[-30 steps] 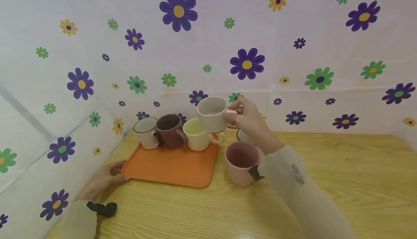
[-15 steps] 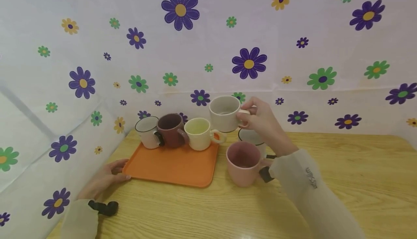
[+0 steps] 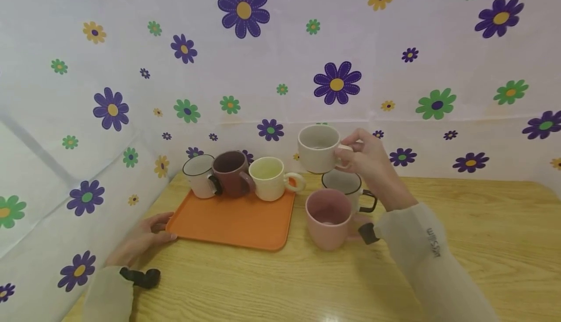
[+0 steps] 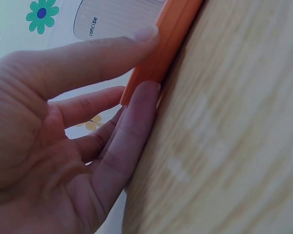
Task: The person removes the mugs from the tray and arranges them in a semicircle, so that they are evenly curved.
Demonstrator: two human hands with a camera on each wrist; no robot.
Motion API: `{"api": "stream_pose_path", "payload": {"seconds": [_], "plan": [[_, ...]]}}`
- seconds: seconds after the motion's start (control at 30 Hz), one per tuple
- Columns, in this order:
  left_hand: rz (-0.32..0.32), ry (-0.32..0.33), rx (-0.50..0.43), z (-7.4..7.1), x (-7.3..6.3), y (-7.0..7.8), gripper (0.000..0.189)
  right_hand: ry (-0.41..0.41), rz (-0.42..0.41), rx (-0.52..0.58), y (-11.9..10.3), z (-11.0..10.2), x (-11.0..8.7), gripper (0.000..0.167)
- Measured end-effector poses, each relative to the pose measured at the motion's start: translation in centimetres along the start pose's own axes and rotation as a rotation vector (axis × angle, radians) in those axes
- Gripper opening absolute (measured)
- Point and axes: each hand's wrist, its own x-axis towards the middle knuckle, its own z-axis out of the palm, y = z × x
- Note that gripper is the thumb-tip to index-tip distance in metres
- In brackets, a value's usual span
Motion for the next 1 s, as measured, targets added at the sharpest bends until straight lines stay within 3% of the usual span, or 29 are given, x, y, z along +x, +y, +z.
{"api": "stream_pose_path", "payload": {"seconds": [0.57,1.0], "plan": [[0.024,-0.013,0.003,-0.1,0.0,0.1,0.074,0.065,-0.005,-0.060,1.6,-2.5,-0.1,0.019],[-0.015,-0.005,-0.005,0.0,0.1,0.1,0.076,0.103,-0.017,-0.042,3.1,-4.4,-0.6,0.017]]}}
